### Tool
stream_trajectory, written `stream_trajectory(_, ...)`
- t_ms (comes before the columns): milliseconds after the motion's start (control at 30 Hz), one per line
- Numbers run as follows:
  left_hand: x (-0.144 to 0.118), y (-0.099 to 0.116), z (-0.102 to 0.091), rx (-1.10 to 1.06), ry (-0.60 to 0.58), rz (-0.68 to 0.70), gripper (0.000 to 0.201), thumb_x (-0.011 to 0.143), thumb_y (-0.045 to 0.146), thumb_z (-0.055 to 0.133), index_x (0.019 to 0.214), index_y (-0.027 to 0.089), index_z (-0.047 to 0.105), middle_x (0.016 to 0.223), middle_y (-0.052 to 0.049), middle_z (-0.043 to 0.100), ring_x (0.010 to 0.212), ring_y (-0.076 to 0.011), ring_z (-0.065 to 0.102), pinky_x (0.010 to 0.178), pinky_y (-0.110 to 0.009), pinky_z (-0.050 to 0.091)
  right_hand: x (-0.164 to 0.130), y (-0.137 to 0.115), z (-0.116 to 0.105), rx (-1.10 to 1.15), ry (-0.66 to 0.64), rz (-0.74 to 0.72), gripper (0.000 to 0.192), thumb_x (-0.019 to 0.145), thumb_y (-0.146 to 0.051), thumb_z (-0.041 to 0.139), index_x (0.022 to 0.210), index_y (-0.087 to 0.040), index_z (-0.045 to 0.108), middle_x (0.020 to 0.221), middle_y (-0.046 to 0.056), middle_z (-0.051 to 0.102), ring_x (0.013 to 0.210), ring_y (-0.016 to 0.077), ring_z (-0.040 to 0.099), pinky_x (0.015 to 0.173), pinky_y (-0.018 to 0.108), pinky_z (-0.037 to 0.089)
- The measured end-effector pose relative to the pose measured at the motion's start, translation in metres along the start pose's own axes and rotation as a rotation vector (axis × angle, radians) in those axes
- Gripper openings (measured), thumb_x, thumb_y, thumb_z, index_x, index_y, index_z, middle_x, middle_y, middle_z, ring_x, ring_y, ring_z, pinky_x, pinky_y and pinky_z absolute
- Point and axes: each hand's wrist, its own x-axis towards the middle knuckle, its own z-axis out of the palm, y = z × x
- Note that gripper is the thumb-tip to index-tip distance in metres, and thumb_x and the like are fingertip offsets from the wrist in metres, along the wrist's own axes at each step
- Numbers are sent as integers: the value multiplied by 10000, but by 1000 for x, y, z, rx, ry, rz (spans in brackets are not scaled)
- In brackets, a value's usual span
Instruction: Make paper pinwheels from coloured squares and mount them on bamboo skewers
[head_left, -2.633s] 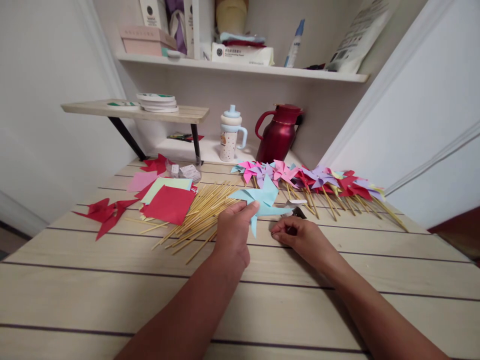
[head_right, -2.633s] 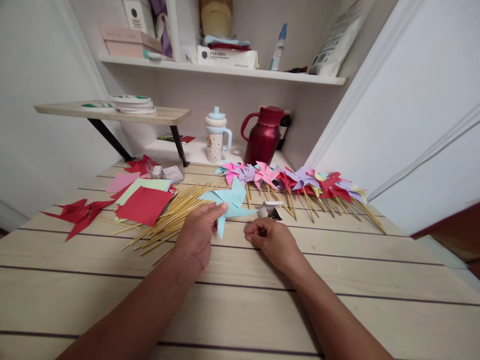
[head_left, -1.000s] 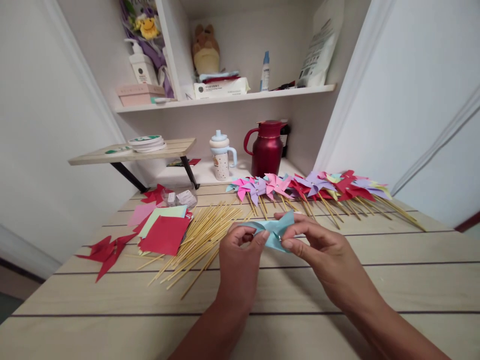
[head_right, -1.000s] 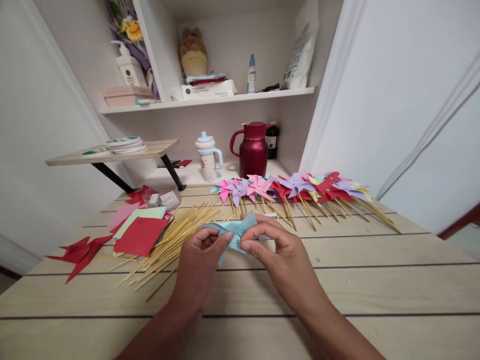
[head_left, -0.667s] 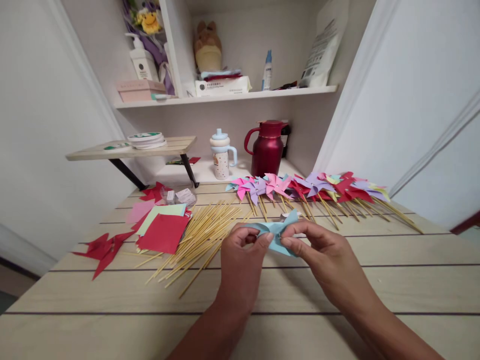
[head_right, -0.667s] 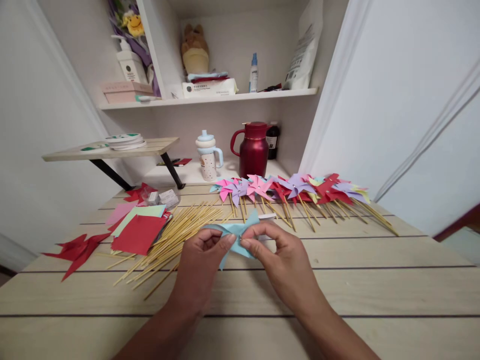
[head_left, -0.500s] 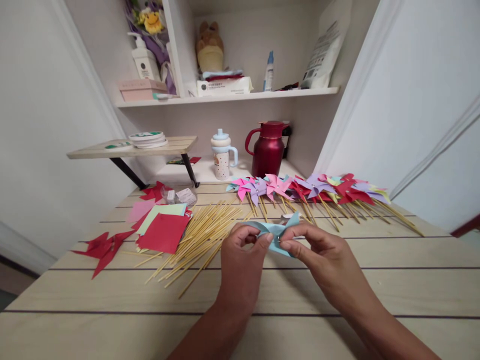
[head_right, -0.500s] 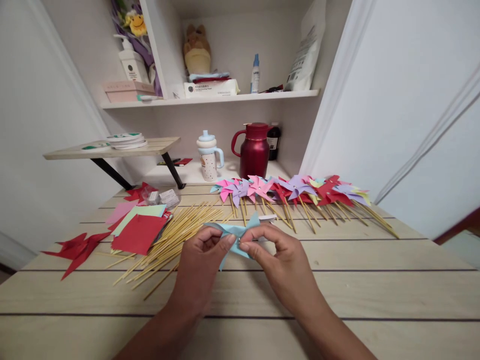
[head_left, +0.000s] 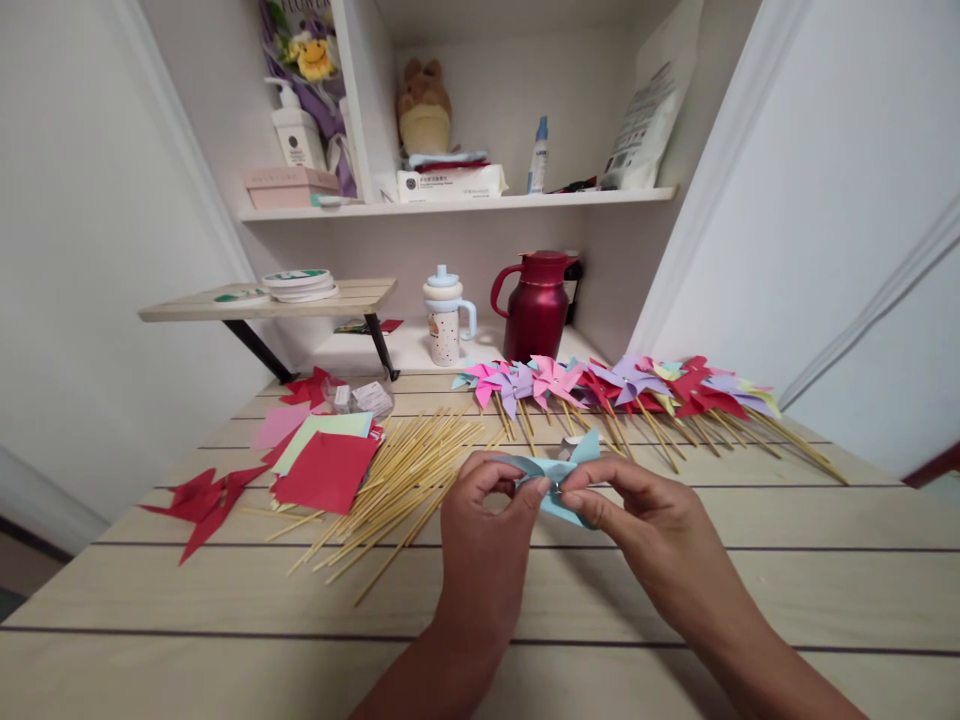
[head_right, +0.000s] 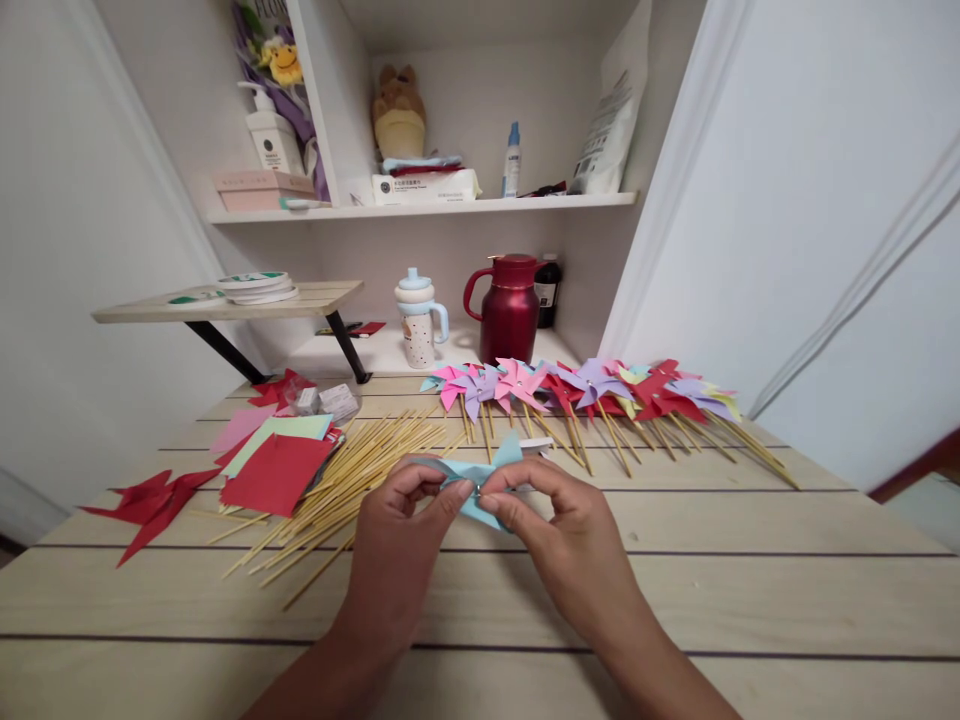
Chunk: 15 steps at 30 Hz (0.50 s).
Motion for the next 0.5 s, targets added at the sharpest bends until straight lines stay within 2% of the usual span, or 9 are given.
stream_trajectory(133, -1, -1, 1, -10, 7, 20, 93, 733, 178, 732, 679, 194, 658, 788, -7, 631, 793, -165, 602, 736, -298, 480, 1, 0, -1, -8, -10, -7, 137, 817, -393, 723, 773, -265, 739, 785, -12, 702, 756, 186, 614, 734, 310, 459)
stream_trajectory(500, -3, 1, 0, 4, -44, -29, 68, 759, 189, 701, 693, 187, 685, 837, -37, 634, 839, -194, 611, 790, -336, 476, 1, -1, -1, 26, -17, 38, 150, 808, -400, 734, 770, -255, 726, 781, -15, 694, 769, 185, 623, 769, 306, 476)
